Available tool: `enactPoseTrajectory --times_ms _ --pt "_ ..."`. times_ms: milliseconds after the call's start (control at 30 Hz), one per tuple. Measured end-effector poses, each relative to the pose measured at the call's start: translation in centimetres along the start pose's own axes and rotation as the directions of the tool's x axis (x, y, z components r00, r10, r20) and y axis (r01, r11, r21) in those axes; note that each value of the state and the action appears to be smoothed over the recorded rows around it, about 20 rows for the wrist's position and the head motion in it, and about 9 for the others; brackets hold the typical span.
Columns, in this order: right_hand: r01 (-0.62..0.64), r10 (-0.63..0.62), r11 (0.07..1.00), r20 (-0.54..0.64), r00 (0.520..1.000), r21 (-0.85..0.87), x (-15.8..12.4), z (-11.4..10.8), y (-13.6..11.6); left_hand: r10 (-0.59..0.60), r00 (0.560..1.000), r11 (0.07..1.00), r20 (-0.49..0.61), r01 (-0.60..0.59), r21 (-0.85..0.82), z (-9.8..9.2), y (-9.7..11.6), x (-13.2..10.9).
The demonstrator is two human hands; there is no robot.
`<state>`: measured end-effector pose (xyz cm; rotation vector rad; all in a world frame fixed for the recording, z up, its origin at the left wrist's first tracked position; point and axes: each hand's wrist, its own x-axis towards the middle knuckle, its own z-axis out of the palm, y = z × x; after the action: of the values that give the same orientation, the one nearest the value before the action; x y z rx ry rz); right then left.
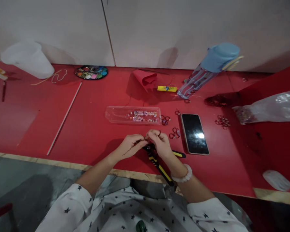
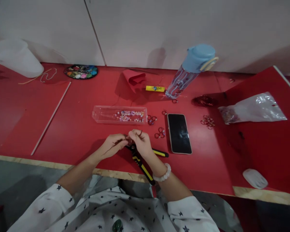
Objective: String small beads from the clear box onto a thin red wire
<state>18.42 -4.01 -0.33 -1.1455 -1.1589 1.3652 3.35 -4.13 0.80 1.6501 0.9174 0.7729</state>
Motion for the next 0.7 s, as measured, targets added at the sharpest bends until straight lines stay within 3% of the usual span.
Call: enactPoseTrajectory --times_ms 200,333,433,700 --pt "-0.120 0.119 0.993 0.055 0.991 0.006 0.3 -0.4 -0.4 0.093 0.991 0.996 0.093 -0.093 -0.011 0.0 0.0 0.0" --pt "-0.128 0.130 0.991 0.069 0.989 -0.036 0.3 -0.7 -0.9 0.043 0.991 0.989 0.129 -0.024 -0.146 0.0 -0.1 -0.1" --pt "-0.134 0.138 0.989 0.072 0.988 -0.059 0.3 -0.7 -0.8 0.009 0.991 0.974 0.132 0.021 -0.225 0.0 -0.2 -0.2" --pt "-0.174 0.189 0.980 0.177 0.966 -0.099 0.6 -0.3 0.0 0.009 0.997 0.970 0.074 0.009 -0.241 0.1 0.0 -0.3"
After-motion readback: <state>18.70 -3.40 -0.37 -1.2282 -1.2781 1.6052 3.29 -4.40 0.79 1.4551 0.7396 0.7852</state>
